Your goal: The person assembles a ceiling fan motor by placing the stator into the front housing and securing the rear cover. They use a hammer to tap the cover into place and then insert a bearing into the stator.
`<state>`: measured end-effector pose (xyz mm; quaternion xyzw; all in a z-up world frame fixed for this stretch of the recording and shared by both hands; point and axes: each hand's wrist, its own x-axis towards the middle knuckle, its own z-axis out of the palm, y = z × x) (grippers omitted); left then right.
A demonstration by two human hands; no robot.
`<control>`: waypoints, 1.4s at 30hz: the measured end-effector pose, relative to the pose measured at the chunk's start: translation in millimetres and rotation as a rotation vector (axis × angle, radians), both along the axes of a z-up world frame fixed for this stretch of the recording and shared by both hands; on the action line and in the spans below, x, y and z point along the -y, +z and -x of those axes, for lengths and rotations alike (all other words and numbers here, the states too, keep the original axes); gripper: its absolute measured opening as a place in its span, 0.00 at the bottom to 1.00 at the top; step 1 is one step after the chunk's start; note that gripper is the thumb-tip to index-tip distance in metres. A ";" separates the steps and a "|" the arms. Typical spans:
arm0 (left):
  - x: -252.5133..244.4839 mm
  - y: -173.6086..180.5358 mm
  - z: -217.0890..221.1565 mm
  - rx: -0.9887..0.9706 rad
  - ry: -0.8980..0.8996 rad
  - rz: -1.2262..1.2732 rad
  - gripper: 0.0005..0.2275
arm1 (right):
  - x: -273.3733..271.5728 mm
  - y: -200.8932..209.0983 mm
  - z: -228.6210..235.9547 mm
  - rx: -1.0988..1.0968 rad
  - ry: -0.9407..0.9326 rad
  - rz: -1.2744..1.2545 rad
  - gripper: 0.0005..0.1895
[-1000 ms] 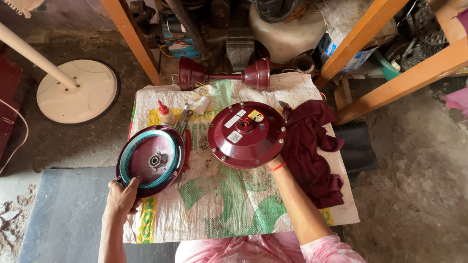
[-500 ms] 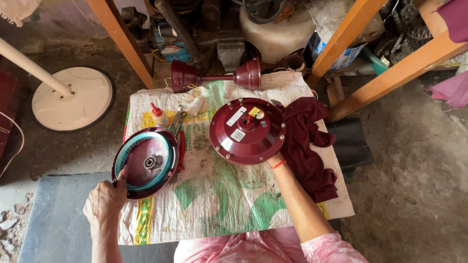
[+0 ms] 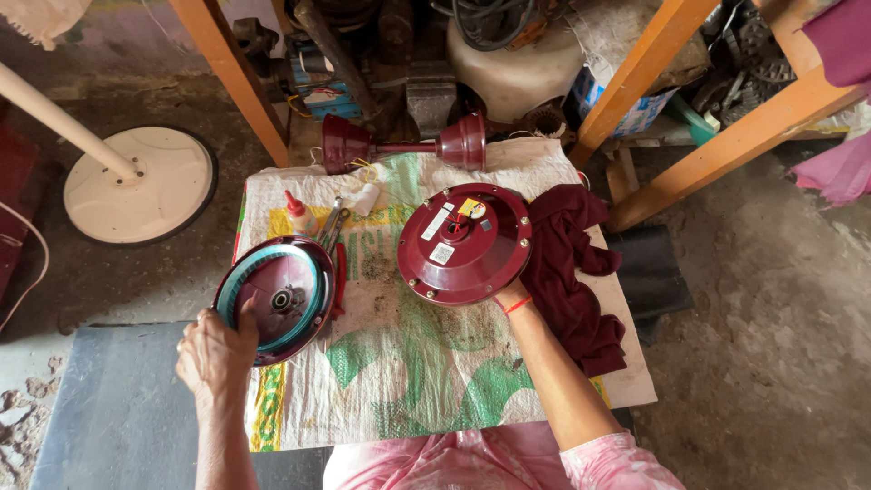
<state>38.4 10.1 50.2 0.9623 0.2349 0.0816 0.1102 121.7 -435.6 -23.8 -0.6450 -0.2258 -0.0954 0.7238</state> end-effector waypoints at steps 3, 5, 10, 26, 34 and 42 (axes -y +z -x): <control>17.3 12.5 1.1 0.207 -0.048 -0.254 0.33 | 2.4 -3.1 -2.9 -0.048 0.031 -0.044 0.31; 39.1 22.7 3.6 0.359 -0.118 -0.329 0.31 | 4.2 -8.7 -3.6 0.122 -0.176 0.290 0.32; 129.7 39.0 1.0 0.356 -0.326 0.502 0.25 | 4.3 -22.3 -7.0 0.014 0.017 0.007 0.31; 222.3 -36.7 -46.1 0.301 -0.083 2.183 0.16 | 31.8 -101.3 -16.5 0.213 -0.114 0.359 0.27; 217.4 -17.3 -46.3 0.415 -0.229 2.294 0.19 | 12.2 4.1 42.1 -0.267 -0.044 -0.479 0.25; 209.2 -20.4 -31.2 0.434 -0.451 2.350 0.24 | 0.2 59.0 62.0 -0.409 0.125 -0.878 0.33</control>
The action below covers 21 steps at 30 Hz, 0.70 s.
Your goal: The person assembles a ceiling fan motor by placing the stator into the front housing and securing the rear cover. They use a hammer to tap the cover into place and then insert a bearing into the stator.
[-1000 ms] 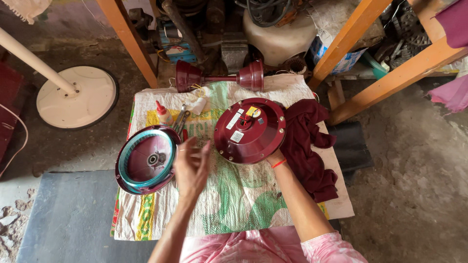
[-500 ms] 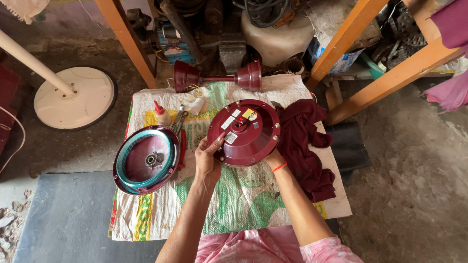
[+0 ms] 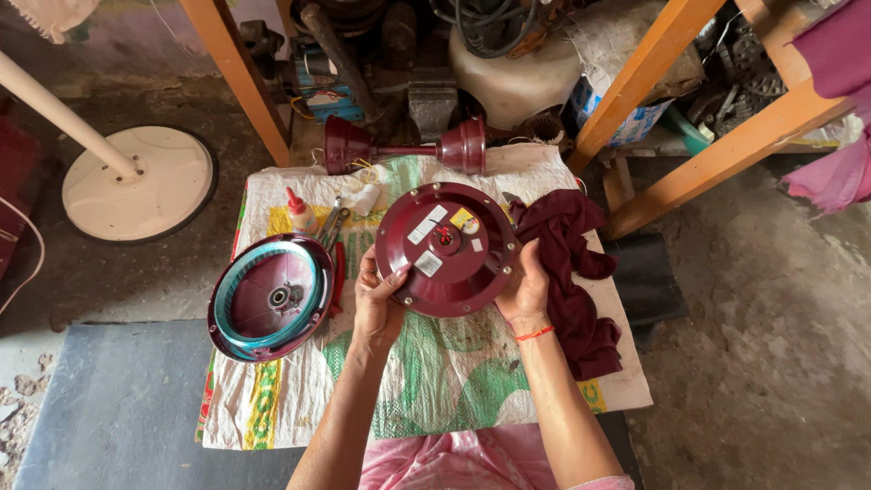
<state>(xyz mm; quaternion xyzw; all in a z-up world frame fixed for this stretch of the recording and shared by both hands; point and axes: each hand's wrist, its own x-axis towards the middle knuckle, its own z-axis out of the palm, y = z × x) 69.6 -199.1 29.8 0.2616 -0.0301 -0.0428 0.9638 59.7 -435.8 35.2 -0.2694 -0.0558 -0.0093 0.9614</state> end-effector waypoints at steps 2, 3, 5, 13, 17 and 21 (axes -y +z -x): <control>-3.9 -3.3 1.8 0.068 -0.069 0.042 0.24 | 0.3 -8.5 -3.3 0.001 -0.006 0.112 0.27; -7.0 -6.6 2.9 0.081 -0.118 0.068 0.24 | 2.5 -14.1 -3.8 -0.006 0.026 0.072 0.27; -13.4 -14.2 3.4 0.091 -0.196 0.082 0.24 | 7.1 -24.0 -4.3 -0.021 0.089 -0.007 0.27; -24.8 -45.5 -7.3 0.129 -0.250 0.059 0.28 | 16.3 -44.6 -9.8 -0.085 0.063 -0.049 0.21; -25.7 -51.2 -9.9 0.110 -0.229 0.057 0.31 | 16.2 -53.3 -15.9 -0.102 0.094 -0.003 0.21; -24.5 -48.0 -11.2 0.130 -0.226 0.049 0.33 | 13.6 -50.9 -17.7 -0.083 0.116 -0.054 0.21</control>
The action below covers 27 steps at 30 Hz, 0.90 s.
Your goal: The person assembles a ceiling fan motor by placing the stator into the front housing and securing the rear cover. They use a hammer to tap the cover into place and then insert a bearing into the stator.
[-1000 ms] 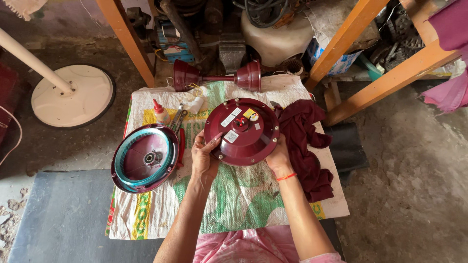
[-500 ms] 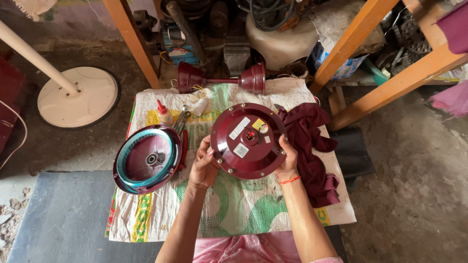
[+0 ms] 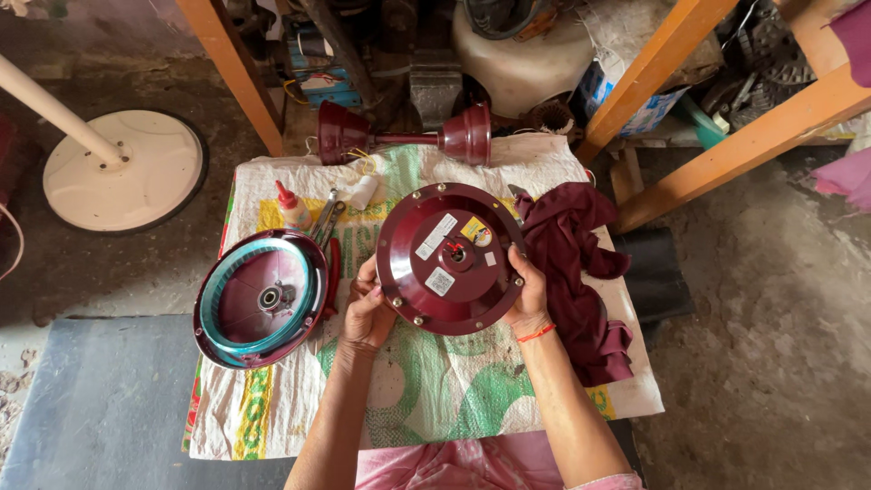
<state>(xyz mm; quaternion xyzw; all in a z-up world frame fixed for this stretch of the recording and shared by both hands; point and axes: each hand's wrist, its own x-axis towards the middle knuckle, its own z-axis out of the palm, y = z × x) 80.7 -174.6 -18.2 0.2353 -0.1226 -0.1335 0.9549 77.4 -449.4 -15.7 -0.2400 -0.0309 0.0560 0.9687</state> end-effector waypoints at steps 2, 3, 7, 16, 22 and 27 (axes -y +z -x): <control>-1.2 1.8 1.5 0.013 -0.017 -0.004 0.34 | -2.2 4.0 2.4 -0.022 -0.005 -0.035 0.24; -1.3 2.4 2.6 0.011 -0.026 0.001 0.34 | -3.7 5.8 2.8 -0.017 -0.009 -0.023 0.24; 0.5 7.3 3.4 -0.004 -0.034 -0.037 0.36 | -3.6 9.0 3.5 -0.030 -0.037 -0.006 0.25; 4.6 6.6 1.9 0.030 -0.051 -0.047 0.35 | 1.8 6.9 2.8 -0.031 -0.083 -0.072 0.20; 7.1 6.8 -2.4 0.060 -0.043 -0.068 0.33 | 3.5 8.3 4.2 -0.012 -0.127 -0.077 0.20; 8.2 10.2 4.7 0.034 -0.016 -0.091 0.34 | 9.2 -2.8 3.3 -0.037 -0.124 -0.096 0.14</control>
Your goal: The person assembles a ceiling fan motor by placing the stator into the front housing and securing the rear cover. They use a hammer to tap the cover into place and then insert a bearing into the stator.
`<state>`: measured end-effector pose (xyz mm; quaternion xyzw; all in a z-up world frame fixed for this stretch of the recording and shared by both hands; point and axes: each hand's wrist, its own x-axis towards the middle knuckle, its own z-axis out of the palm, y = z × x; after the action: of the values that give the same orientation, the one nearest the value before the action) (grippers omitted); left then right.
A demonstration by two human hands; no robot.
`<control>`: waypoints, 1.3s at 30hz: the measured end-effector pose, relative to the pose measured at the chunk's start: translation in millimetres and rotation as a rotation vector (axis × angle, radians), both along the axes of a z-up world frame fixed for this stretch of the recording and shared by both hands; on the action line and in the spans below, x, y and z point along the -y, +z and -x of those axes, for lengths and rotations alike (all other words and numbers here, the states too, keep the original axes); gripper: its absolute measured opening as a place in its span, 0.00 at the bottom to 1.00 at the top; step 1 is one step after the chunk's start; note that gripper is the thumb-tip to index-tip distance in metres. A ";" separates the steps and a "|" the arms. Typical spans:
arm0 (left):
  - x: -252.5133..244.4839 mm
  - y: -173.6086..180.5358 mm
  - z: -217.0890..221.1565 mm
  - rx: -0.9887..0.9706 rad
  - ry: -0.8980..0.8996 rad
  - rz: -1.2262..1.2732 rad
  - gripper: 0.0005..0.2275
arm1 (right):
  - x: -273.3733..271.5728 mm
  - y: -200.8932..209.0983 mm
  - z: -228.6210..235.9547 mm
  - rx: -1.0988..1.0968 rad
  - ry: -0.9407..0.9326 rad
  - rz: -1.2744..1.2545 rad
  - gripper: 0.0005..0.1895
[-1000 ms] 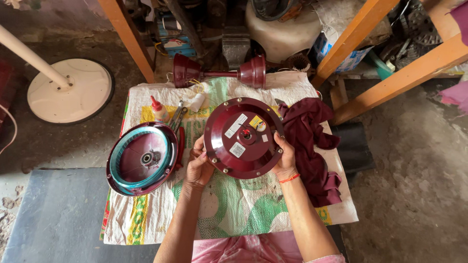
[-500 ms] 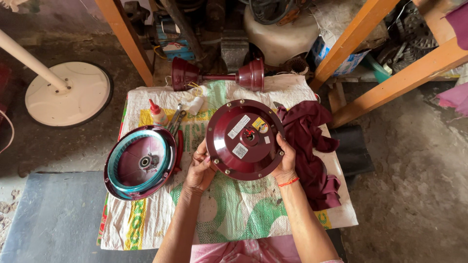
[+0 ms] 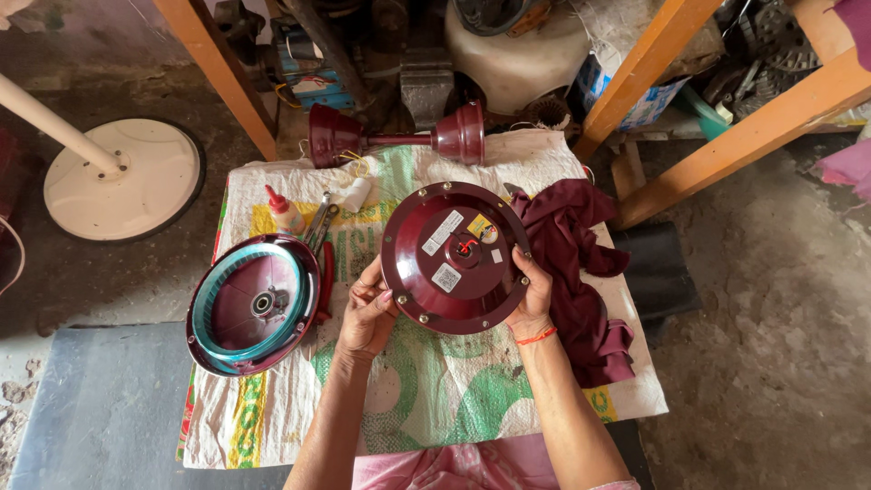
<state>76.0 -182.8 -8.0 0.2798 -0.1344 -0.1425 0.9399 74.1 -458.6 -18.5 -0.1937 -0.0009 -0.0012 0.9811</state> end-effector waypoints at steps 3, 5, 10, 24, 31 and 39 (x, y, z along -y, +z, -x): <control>1.2 1.6 1.5 -0.001 0.013 0.009 0.34 | 2.9 -7.3 -1.6 -0.021 -0.008 0.009 0.11; 3.0 1.9 0.7 -0.004 0.017 0.012 0.34 | 4.4 -10.0 -1.9 -0.041 -0.028 0.018 0.11; 2.7 1.6 -1.6 0.005 0.022 0.008 0.34 | 3.0 -7.3 -3.6 -0.061 -0.043 -0.004 0.11; 23.7 36.2 10.1 -0.061 0.129 0.130 0.28 | -4.3 1.2 -0.4 -0.013 0.025 0.057 0.14; 43.4 53.9 6.6 -0.208 0.110 0.216 0.25 | -11.0 20.4 1.6 -0.031 0.042 0.079 0.22; 40.0 50.5 2.5 -0.259 0.082 0.098 0.23 | -9.2 15.4 -0.6 -0.021 0.009 0.063 0.18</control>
<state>73.5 -222.8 42.5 0.2181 -0.0074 -0.1320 0.9669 74.6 -449.3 -3.1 -0.2247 0.0085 0.0051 0.9744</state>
